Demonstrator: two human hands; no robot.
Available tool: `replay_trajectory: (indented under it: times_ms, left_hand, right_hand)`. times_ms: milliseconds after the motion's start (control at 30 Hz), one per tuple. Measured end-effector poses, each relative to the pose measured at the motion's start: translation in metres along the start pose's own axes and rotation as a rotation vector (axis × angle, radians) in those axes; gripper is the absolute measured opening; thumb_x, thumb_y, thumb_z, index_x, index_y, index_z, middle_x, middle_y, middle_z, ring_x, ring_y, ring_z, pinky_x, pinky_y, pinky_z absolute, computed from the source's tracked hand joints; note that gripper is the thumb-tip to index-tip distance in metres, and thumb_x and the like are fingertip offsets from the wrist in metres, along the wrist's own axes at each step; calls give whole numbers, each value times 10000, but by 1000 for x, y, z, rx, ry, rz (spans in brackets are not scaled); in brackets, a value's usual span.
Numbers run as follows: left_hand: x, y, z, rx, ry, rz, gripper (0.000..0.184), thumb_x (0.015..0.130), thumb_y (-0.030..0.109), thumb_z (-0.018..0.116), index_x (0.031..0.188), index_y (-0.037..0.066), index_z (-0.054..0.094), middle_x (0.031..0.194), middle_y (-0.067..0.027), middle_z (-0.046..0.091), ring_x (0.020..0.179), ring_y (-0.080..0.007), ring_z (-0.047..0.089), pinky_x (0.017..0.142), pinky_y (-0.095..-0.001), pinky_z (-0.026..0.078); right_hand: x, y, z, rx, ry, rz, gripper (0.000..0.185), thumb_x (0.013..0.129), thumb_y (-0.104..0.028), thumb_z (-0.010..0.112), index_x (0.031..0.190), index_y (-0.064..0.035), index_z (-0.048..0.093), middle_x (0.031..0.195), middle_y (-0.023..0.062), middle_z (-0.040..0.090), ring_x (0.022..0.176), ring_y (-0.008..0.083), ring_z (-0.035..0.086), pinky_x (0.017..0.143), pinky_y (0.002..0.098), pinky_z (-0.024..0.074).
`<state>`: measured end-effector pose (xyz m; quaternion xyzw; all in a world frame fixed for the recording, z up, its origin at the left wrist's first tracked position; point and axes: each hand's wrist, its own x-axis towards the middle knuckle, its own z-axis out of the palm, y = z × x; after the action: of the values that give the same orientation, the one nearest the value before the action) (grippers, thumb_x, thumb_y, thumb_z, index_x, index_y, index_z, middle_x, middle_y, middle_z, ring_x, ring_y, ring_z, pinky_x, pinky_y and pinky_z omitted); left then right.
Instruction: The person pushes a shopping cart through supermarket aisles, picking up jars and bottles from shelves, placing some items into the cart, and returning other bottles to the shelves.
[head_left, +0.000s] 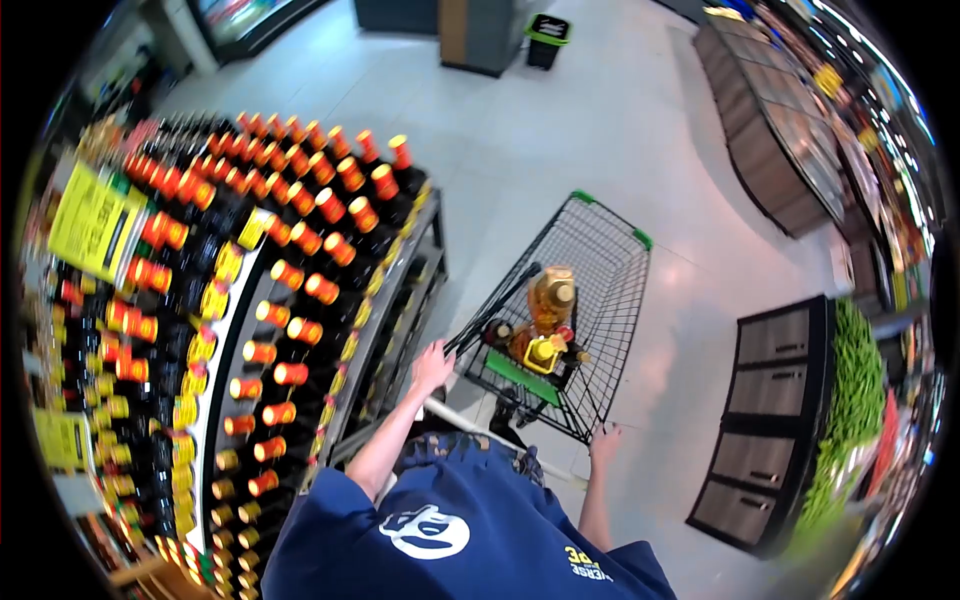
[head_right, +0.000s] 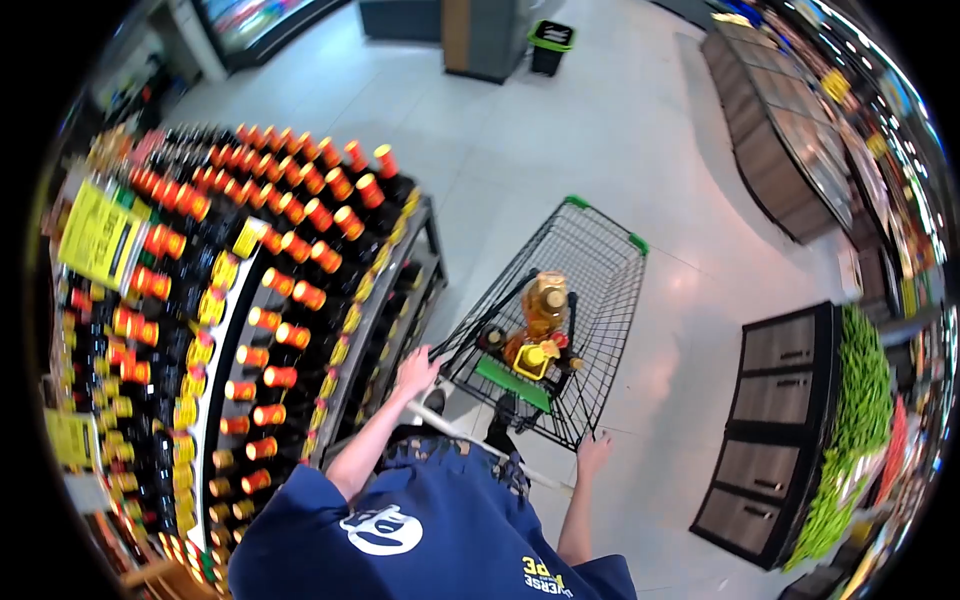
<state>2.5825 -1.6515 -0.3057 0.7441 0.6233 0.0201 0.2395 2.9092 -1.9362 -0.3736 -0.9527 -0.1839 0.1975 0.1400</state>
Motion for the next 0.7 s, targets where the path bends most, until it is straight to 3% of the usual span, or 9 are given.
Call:
replay_trajectory:
  times_ms: [67,133,167,267,300,400,533,567,700]
  left_hand:
    - [7,23,-6,260,-193,-77,384,838,355,575,1070,49,561,988,-185,653,923,-335,642,803,-441,510]
    - [14,18,9,306,-161,-66,360,833,351,576,1034,51,573,890,-182,669,848,-349,658,774,-446,519]
    - [16,15,13,302,-172,-69,349,835,347,571,1029,57,582,892,-184,668,850,-355,655,774,-452,520]
    - [16,25,12,325,-169,-105,323,835,351,564,1007,81,605,891,-192,667,845,-374,651,765,-474,520]
    - [16,23,16,316,-135,-95,313,836,349,555,998,87,613,884,-200,667,839,-380,650,764,-480,521]
    - [10,37,16,345,-73,-130,284,841,305,516,955,72,634,875,-215,664,827,-392,646,762,-488,520]
    - [4,39,20,326,-29,-131,291,830,285,496,924,54,647,875,-225,657,837,-400,639,766,-486,519]
    - [1,43,20,325,-37,-152,300,825,290,492,918,53,651,887,-230,652,849,-399,635,775,-485,516]
    - [-13,40,35,308,45,-191,311,814,308,496,893,60,666,882,-222,652,852,-385,637,785,-481,512]
  right_hand:
    - [7,7,-5,-41,-79,74,451,830,-303,605,1135,24,548,1144,247,567,1052,387,556,890,445,452]
    - [12,-10,-16,-86,-204,50,499,824,-362,608,1141,18,545,1122,245,586,1035,389,571,877,451,458]
    - [20,-1,-11,-103,-199,20,483,776,-353,633,1079,21,592,995,240,639,934,398,616,811,459,492]
    - [51,22,9,-225,-380,-41,366,726,-268,644,951,21,651,853,238,658,828,396,642,728,456,518]
    - [62,34,24,-173,-336,-76,257,690,-197,630,820,21,669,792,251,650,786,401,645,691,458,525]
    - [88,54,46,-104,-485,-62,251,691,-217,677,801,9,674,839,222,667,829,381,653,737,450,529]
    - [85,65,57,-17,-396,-158,337,721,-77,622,993,99,531,917,271,638,872,402,642,754,451,528]
    - [86,63,53,-23,-418,-121,418,731,-35,606,1075,126,430,937,276,626,881,416,636,768,445,527]
    - [91,71,44,-20,-420,-175,472,763,-62,597,1135,137,387,985,302,609,920,405,628,783,441,519]
